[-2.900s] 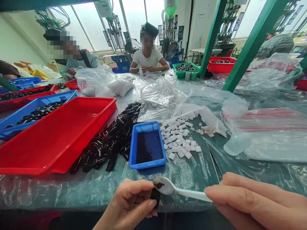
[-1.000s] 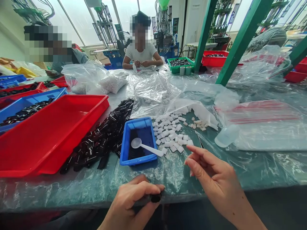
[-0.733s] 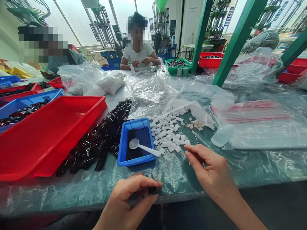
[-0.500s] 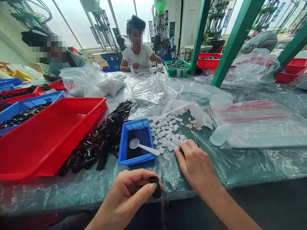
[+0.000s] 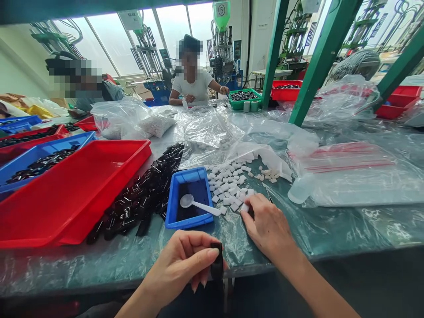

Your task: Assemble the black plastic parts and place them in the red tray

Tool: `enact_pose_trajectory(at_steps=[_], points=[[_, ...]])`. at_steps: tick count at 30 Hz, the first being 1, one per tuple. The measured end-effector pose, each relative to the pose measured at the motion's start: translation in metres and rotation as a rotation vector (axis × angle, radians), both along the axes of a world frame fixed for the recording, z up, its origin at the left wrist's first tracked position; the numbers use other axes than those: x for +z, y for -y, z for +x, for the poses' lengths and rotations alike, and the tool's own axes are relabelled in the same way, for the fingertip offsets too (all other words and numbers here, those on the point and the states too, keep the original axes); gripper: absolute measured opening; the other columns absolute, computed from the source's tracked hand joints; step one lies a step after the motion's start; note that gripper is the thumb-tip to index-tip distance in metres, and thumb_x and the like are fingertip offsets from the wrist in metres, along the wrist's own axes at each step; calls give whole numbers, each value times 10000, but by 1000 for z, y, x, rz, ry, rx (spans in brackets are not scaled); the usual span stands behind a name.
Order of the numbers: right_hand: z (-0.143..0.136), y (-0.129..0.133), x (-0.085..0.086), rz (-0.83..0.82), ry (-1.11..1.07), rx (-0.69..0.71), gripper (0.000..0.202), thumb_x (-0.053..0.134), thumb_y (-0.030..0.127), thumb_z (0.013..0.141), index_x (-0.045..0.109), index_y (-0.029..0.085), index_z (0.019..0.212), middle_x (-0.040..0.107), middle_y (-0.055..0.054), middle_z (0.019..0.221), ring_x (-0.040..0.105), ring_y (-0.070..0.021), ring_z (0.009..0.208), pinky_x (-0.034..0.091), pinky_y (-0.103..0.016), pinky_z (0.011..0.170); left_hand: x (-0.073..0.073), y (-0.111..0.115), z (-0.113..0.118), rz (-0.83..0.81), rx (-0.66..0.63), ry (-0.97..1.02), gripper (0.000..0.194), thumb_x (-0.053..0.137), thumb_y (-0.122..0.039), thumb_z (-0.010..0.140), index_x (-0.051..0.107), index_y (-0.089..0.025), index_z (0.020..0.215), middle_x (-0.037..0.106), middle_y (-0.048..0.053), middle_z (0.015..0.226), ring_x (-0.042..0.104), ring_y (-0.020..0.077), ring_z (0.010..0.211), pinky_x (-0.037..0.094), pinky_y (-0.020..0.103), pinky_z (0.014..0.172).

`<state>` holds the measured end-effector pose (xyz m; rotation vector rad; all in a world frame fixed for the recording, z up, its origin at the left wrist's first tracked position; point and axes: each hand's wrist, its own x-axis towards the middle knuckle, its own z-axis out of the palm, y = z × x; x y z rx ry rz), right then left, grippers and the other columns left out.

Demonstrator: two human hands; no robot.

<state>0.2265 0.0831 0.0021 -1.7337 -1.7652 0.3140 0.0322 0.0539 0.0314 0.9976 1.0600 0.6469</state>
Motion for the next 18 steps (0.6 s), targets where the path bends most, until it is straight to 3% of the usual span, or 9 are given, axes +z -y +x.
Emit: enact_pose_trajectory(at_steps=[4, 8, 15, 18], points=[[4, 9, 3, -50, -223, 58, 62, 583, 277, 746, 607, 219, 744, 613, 10, 630, 571, -160, 558, 439, -268, 544, -2, 1, 2, -1, 1, 15, 283, 754, -321, 669, 664, -83, 793, 701, 69, 615, 511, 61, 367, 360, 137, 325], [5, 25, 4, -104, -448, 134, 146, 656, 340, 745, 660, 203, 793, 661, 0, 678, 627, -153, 606, 515, -227, 564, -4, 4, 7, 55, -42, -56, 205, 717, -244, 695, 704, -88, 827, 665, 41, 632, 559, 90, 454, 427, 158, 394], [2, 44, 10, -208, -787, 335, 38, 739, 245, 733, 711, 224, 718, 699, -9, 727, 652, -160, 695, 531, -223, 624, -15, 8, 12, 373, -107, -193, 153, 611, -100, 729, 749, -113, 793, 615, 10, 592, 559, 115, 523, 445, 188, 489], [0, 49, 13, -175, -764, 414, 57, 691, 203, 795, 724, 248, 782, 713, 6, 757, 657, -145, 716, 524, -218, 655, -19, 7, 12, 453, -117, -221, 141, 607, -87, 735, 744, -116, 750, 564, -8, 567, 506, 101, 499, 401, 178, 464]])
